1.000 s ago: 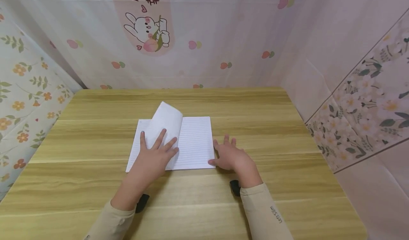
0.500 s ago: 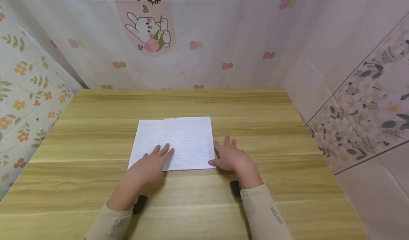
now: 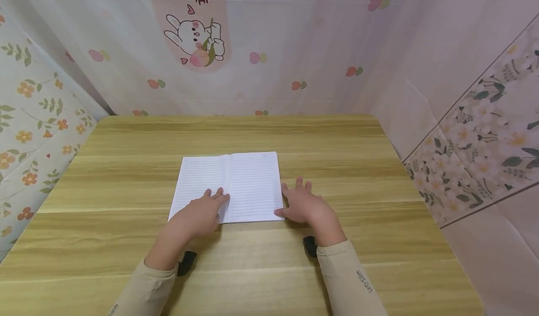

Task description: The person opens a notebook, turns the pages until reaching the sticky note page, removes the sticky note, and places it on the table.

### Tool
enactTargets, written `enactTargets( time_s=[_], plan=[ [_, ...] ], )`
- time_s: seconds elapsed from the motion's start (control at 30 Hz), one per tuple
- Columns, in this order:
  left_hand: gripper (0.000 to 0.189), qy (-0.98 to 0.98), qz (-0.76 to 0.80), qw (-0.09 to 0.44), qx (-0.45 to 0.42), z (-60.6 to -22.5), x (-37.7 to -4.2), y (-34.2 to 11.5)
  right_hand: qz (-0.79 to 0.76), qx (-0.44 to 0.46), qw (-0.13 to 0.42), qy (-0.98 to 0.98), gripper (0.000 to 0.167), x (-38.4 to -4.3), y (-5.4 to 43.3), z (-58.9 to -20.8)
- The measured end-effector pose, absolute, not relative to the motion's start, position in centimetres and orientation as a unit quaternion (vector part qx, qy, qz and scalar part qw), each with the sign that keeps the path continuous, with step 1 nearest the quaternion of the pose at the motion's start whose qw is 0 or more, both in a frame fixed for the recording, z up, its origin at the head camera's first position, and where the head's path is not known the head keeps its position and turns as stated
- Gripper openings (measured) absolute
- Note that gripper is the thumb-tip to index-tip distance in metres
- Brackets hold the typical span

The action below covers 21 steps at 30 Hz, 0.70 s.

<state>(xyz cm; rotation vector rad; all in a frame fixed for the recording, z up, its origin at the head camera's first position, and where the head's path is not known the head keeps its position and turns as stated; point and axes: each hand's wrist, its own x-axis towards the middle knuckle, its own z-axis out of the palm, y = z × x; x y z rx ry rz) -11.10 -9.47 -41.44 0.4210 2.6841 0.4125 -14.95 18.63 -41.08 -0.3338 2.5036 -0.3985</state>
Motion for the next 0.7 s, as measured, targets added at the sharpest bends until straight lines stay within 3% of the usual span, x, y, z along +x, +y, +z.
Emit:
enactTargets(
  time_s=[0.7],
  plan=[
    [0.054,0.962,0.141,0.177,0.154,-41.41,-10.97,-9.37,-0.156,-0.119,0.291,0.936,0.086,-14.84,18.44,-41.02]
  ],
)
